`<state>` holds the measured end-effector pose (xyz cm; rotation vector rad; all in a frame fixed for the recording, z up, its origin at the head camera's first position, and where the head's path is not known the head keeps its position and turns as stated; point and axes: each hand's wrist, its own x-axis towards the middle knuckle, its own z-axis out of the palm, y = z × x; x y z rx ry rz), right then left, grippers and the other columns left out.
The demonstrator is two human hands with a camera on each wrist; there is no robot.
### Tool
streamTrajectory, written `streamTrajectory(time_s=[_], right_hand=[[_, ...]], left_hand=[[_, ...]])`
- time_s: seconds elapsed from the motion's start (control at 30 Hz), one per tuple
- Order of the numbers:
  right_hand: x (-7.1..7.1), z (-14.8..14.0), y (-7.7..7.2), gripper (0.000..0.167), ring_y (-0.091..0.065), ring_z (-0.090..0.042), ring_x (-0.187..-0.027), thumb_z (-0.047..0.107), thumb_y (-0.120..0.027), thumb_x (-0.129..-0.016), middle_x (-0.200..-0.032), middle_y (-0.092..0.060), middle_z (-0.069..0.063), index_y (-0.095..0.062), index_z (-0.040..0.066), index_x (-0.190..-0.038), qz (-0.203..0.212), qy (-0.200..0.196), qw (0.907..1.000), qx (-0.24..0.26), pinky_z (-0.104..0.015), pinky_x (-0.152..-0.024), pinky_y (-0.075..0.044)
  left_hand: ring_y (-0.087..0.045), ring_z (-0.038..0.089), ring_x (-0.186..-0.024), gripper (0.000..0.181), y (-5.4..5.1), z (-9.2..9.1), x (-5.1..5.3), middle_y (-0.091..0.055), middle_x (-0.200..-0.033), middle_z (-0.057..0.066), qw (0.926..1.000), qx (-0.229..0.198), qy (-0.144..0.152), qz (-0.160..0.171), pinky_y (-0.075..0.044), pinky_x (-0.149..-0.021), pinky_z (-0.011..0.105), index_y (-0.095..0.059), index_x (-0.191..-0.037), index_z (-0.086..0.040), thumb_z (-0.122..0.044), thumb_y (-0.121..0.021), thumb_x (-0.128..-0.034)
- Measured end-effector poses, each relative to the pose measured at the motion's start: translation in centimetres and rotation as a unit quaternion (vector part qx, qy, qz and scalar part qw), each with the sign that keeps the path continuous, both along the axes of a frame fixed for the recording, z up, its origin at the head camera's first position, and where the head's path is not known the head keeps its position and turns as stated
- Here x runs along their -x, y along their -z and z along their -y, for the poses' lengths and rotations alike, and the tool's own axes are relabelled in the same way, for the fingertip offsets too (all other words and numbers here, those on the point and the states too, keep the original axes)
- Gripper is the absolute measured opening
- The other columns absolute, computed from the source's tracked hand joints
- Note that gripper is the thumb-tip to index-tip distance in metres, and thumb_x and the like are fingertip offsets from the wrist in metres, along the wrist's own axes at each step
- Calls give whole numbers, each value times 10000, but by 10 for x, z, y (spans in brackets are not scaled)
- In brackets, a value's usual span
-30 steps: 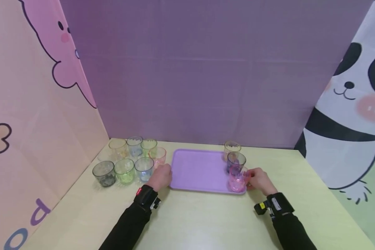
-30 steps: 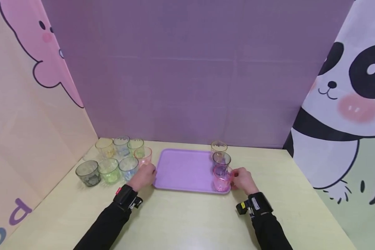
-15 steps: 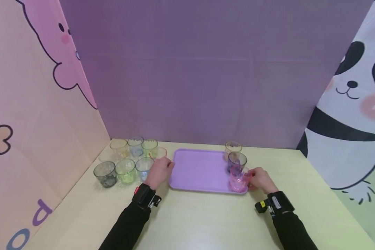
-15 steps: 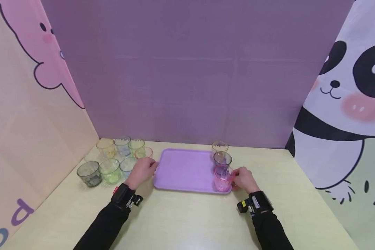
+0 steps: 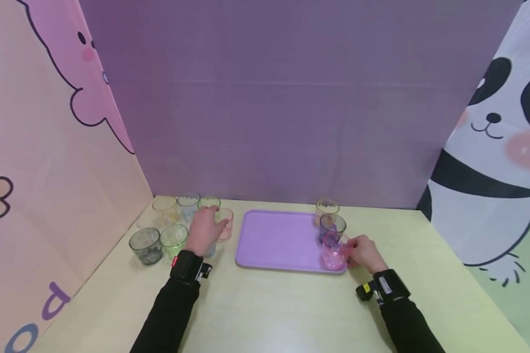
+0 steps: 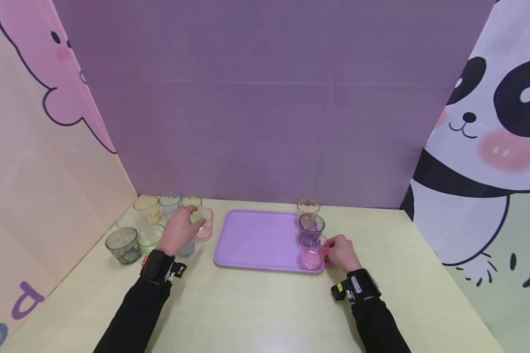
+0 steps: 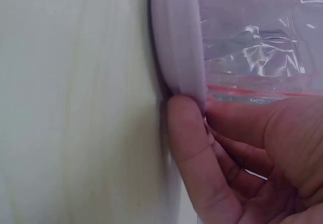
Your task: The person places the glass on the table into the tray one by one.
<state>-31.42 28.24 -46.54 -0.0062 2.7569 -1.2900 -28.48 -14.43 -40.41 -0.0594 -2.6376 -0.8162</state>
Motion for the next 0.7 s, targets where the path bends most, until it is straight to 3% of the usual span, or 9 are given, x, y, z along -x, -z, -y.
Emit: streamTrajectory(time_s=[0.23, 0.43, 0.7], right_hand=[[0, -1, 0, 272, -669, -194, -624, -112, -534, -798, -918, -673, -277, -634, -154, -1047, 49, 60, 10000, 26, -330, -577, -597], [-3, 2, 0, 205, -667, -197, -642, -103, -547, -811, -859, -684, -221, -645, -129, -989, 82, 88, 9999, 32, -328, -584, -597], [-6, 3, -3, 217, -665, -198, -621, -128, -520, -781, -853, -671, -238, -644, -141, -959, -38, 91, 9999, 129, -337, -571, -597]], left_hand=[[-565, 507, -1081, 733, 2, 4, 8, -592, -1124, 352, 9943, 518, -556, 754, -479, -880, 633, -511, -1264, 97, -416, -765, -807], [-587, 508, -1074, 770, 5, 0, 15, -615, -1128, 364, 9912, 787, -699, 798, -453, -921, 642, -488, -1245, 99, -463, -760, -794], [-600, 498, -1055, 743, 7, -7, 21, -617, -1122, 357, 9889, 750, -906, 912, -434, -927, 638, -451, -1211, 87, -437, -766, -789]])
